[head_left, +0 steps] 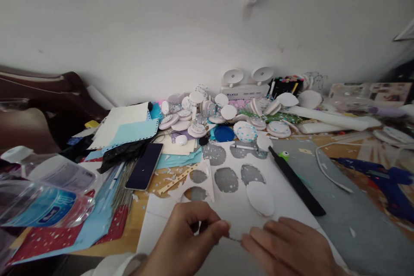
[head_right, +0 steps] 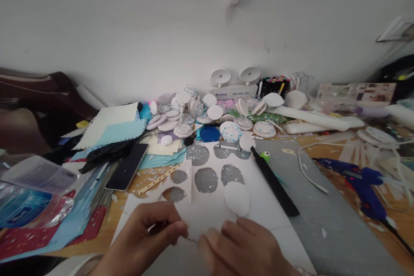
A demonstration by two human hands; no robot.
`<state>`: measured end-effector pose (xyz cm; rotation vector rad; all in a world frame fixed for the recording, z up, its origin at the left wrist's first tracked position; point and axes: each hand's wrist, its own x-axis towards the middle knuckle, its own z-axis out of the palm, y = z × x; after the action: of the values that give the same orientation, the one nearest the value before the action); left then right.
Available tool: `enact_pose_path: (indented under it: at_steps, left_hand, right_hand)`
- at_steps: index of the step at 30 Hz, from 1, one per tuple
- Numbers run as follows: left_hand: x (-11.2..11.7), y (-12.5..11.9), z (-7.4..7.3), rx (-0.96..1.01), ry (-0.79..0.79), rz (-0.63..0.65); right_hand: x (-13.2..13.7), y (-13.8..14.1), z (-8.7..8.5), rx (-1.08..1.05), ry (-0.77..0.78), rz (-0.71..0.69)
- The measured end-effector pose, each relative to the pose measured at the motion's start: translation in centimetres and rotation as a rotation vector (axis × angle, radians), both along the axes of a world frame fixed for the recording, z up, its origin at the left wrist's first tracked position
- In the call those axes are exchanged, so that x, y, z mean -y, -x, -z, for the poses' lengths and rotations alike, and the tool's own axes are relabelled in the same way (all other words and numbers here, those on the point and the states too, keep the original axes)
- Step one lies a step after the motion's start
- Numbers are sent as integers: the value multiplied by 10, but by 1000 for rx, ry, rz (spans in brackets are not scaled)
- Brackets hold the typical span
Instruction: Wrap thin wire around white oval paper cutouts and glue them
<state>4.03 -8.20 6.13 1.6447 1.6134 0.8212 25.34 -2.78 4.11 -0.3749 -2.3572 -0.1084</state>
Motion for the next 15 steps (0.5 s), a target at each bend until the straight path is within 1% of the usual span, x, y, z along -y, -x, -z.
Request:
enact_pose_path:
  at_steps: [2,4,6,7,9,12,14,15]
  left_hand:
    - [1,1,5,-38,-296,14]
    - [4,2,12,-140,-564,53]
    - [6,4,15,-290,-706,108]
    - [7,4,16,-361,-741,130]
    - [7,6,14,-463,-784,157]
    - [5,6,12,-578,-830,198]
    - [3,5,13,-600,-840,218]
    - [3,4,15,-574,-818,218]
  right_hand:
    - [-4,3,0,-112,254,-18]
    - [-5,4,0,-154,523,-36]
    - [-5,4,2,-104,724,-43]
    - [-4,4,2,-89,778,-34]
    - [-3,3,3,-94,813,-40]
    - [-3,4,5,-153,775,-99]
    - [-3,4,5,-162,769,-104]
    - [-3,5,5,-148,762,-91]
